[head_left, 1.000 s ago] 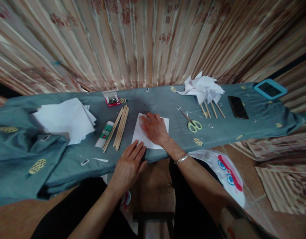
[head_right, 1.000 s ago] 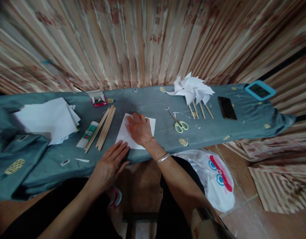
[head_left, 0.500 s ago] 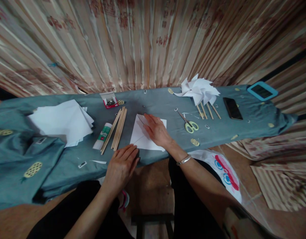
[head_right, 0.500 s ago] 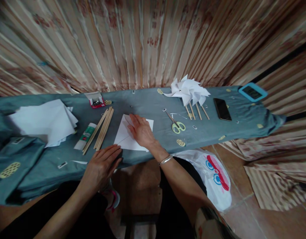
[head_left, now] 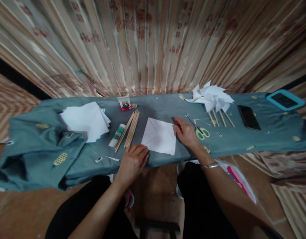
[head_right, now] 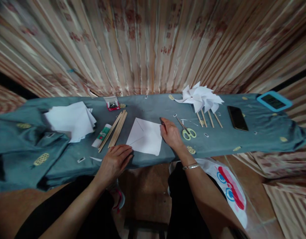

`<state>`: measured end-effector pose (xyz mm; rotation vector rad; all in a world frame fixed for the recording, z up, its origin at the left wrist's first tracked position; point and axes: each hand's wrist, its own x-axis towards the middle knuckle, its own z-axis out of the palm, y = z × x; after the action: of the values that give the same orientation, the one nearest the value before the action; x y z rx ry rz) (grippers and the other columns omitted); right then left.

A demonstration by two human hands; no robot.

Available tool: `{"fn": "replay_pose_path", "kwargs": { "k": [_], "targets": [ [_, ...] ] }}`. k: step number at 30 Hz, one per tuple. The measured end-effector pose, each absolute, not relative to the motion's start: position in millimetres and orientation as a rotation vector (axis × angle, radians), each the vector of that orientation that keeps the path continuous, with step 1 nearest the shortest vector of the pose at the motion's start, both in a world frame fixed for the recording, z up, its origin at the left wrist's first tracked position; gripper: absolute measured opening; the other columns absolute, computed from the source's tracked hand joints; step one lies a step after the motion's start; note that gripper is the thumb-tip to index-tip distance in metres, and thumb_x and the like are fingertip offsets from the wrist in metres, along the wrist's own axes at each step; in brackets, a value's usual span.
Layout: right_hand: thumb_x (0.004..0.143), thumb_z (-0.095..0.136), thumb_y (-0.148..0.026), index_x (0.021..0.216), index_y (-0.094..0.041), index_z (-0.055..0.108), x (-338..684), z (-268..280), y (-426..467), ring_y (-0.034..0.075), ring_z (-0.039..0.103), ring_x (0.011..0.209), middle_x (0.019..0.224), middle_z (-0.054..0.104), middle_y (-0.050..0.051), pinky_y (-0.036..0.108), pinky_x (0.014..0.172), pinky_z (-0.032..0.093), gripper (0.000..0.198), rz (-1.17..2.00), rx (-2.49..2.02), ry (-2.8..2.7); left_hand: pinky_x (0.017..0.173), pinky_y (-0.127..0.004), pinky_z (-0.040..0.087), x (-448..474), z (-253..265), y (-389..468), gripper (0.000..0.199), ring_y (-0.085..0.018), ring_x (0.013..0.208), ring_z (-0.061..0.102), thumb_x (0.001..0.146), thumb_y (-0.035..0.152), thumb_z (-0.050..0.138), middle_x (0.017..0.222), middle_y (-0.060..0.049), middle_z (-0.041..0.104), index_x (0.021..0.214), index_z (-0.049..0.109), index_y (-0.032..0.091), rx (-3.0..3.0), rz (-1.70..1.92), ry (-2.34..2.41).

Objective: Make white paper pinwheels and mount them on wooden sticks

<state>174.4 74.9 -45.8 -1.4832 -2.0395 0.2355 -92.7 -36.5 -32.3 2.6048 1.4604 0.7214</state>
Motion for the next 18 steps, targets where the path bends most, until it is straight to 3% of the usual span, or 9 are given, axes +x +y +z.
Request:
{"fn": "replay_pose_path", "kwargs": {
  "k": [5,18],
  "targets": [
    [0.093,0.043,-0.032,0.126,-0.013,0.061,166,-40,71,0.031,0.063,0.115,0.123,0.068,0.017,0.051,0.102,0.048,0.042,0.155,-1.439,-2.040,0.084,-0.042,0.048,-89,-31,-26,0.025,-0.023,0.096,0.062,0.098,0.022,0.045,0.105,-0.009,0.072,0.105,0.068,0.017,2.543,0.713,1.458],
    [0.093,0.044,-0.027,0.108,-0.022,0.072,110,-26,55,0.023,0.069,0.103,0.109,0.075,0.008,0.041,0.097,0.052,0.032,0.396,-1.323,-2.006,0.097,-0.048,0.046,-56,-30,-11,0.024,-0.029,0.119,0.055,0.091,0.018,0.055,0.125,-0.015,0.065,0.113,0.064,0.014,2.501,0.573,1.390]
  ]
}}
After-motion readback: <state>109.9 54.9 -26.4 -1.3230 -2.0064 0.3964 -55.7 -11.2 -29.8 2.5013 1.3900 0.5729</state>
